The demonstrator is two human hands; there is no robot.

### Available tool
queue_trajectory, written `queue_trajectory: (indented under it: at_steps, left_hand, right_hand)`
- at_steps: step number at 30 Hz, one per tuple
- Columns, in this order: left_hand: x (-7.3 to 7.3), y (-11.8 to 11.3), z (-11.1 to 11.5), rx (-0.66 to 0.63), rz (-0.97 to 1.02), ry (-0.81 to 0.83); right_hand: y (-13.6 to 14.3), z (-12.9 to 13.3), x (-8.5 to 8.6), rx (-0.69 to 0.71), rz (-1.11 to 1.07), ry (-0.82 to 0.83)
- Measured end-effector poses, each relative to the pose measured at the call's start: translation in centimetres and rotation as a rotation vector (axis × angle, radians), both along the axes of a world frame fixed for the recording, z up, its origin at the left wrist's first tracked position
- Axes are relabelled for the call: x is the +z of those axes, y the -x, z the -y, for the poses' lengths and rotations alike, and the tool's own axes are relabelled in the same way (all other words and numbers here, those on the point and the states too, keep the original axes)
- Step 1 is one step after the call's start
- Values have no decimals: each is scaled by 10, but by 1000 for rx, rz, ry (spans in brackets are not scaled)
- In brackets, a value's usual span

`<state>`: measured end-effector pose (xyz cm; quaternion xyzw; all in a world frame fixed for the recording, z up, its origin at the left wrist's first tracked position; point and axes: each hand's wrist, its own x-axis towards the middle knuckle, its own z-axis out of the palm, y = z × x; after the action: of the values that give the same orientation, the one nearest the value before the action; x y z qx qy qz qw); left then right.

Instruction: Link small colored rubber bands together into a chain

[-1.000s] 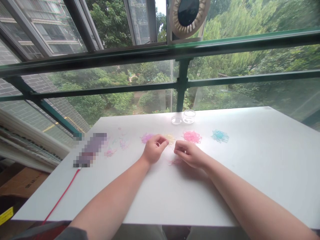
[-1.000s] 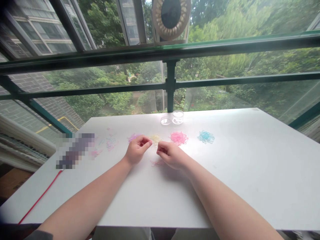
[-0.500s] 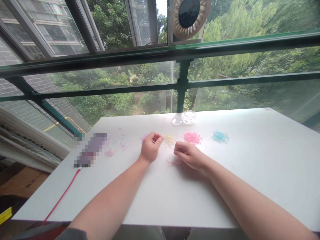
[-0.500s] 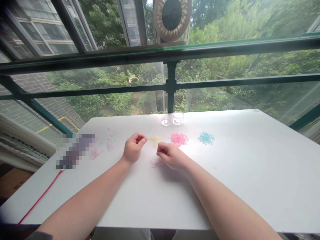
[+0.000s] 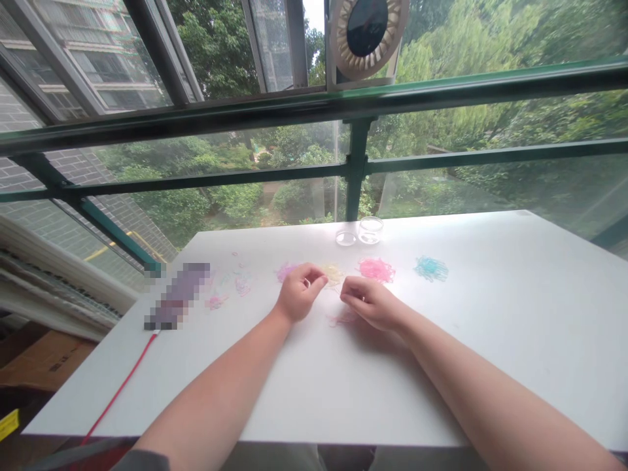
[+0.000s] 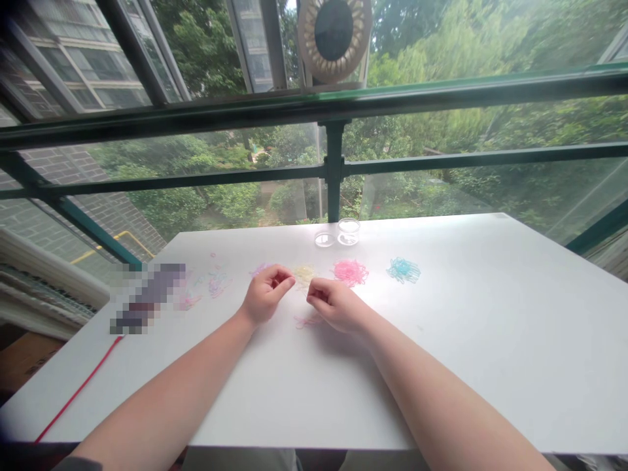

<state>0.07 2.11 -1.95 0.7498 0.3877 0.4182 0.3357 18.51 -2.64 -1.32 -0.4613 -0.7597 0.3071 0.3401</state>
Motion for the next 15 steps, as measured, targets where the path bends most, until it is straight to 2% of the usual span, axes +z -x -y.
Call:
queue_trajectory:
  at_steps: [3,5,9,11,12,15]
  left_hand:
    - [1,-2,3,-107,-56,-10]
    - [1,-3,4,-128,-68,-24]
    - [1,-1,0,73,42,-12]
    - [1,0,-1,113,68,5]
    - [1,0,-1,78,53,10]
    - [2,-2,5,-143,-50,-11]
  right_hand:
    - [0,0,-1,4,7,5]
    - [-1,0,-2,8,10,8]
    - [-1,-1,-1,-4,1,4]
    - [-1,-1,0,-8,-2,4]
    - [-1,-1,0,-8,1,4]
    - [0,0,-2,3,14,0]
